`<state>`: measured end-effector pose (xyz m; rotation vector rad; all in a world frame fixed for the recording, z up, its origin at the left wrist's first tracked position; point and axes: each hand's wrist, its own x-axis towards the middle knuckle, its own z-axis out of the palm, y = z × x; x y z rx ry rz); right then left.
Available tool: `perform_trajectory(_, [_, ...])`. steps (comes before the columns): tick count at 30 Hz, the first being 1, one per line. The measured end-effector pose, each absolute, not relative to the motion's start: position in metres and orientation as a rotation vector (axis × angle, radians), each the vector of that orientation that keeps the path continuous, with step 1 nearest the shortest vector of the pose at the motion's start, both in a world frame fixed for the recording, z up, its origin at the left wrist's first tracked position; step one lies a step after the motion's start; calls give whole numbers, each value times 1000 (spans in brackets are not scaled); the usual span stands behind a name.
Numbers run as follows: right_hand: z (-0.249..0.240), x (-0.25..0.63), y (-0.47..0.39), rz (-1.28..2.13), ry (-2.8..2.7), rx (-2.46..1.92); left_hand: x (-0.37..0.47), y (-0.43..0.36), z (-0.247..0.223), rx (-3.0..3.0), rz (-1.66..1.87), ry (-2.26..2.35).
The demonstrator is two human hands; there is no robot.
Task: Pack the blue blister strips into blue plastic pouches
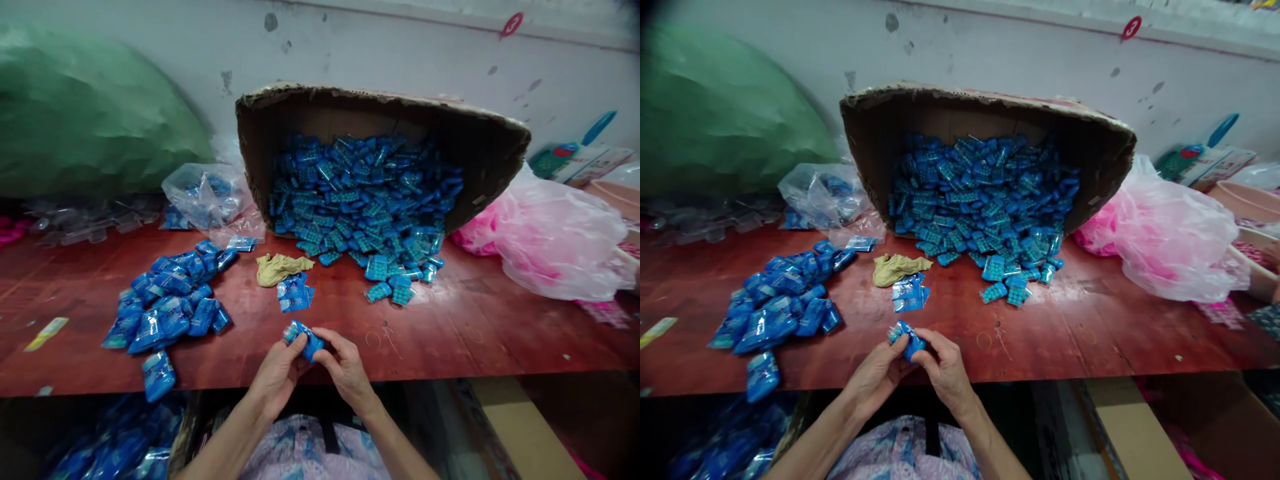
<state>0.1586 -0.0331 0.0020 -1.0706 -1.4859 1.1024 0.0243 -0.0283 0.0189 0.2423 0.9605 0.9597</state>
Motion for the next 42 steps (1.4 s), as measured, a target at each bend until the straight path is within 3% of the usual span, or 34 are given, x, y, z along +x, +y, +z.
perform_trajectory(6, [-6,150,-37,1083,-1395,-1120,30,-31,24,251,1049,1072])
perform_trajectory(15, [-10,149,-28,1598,-974,-1038,16,-27,25,327,962,925])
perform_trajectory(23, [-7,143,-37,1417,-1174,-1151,34,-36,20,324,1106,1066])
perform_trajectory(31, [-3,145,-35,1593,-1082,-1141,25,-32,20,542,1030,1108])
perform_trajectory(42, [2,135,-44,1439,-1151,-1126,9,-18,9,856,1248,1526])
